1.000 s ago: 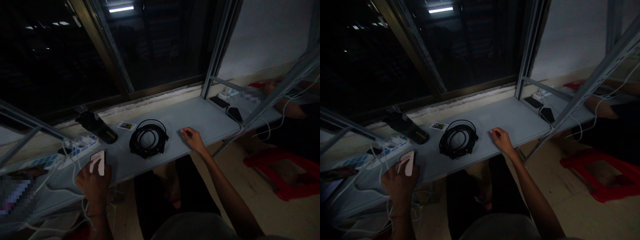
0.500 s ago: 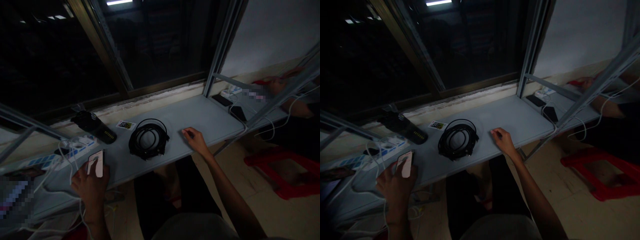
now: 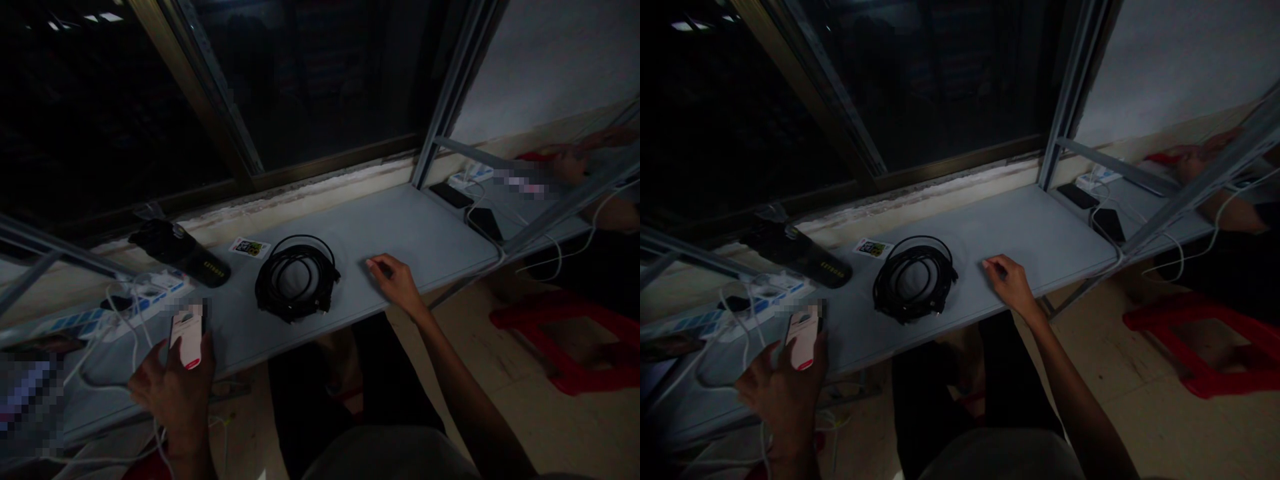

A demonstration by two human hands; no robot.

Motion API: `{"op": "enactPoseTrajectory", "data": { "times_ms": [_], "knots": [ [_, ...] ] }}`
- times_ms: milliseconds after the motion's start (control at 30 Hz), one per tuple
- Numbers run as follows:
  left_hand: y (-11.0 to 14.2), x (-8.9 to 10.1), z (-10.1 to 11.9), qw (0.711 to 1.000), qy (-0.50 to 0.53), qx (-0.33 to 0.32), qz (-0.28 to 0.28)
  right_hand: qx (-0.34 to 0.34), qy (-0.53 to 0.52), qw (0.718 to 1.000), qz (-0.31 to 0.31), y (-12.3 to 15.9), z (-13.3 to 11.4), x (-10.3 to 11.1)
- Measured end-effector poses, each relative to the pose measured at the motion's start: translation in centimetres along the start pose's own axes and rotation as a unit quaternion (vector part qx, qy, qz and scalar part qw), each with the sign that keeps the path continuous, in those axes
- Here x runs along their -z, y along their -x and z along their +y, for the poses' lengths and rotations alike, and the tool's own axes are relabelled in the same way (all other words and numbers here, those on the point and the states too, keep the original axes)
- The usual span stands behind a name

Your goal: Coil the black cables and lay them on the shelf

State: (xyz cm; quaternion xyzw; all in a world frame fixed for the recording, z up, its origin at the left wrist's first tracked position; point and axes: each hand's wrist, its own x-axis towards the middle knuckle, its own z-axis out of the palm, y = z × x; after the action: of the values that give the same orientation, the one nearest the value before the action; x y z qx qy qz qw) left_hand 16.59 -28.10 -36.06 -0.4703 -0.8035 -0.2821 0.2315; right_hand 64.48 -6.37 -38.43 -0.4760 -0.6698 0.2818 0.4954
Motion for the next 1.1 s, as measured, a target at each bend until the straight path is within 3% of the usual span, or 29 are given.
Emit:
{"op": "enactPoseTrajectory", "data": {
  "times_ms": [267, 400, 633, 867, 1100],
  "knots": [
    [-0.3, 0.0, 0.2, 0.999, 0.011, -0.043, 0.003, 0.001, -0.003, 1.000, -0.004, -0.1, -0.4, 0.2],
    [-0.4, -1.5, 0.7, 0.996, 0.045, -0.081, -0.003, -0.002, -0.002, 1.000, -0.002, 0.0, -0.4, 0.2],
    [0.3, -4.3, 4.2, 0.982, 0.117, -0.146, -0.019, -0.001, -0.006, 1.000, -0.001, -0.1, -0.2, 0.2],
    [0.8, -4.6, 4.4, 0.982, 0.157, -0.093, -0.053, -0.001, -0.020, 1.000, 0.003, -0.1, 0.0, 0.1],
    [0.9, -4.3, 4.4, 0.979, 0.168, -0.105, -0.050, 0.002, -0.019, 1.000, -0.006, -0.2, -0.1, 0.1]
  ]
}}
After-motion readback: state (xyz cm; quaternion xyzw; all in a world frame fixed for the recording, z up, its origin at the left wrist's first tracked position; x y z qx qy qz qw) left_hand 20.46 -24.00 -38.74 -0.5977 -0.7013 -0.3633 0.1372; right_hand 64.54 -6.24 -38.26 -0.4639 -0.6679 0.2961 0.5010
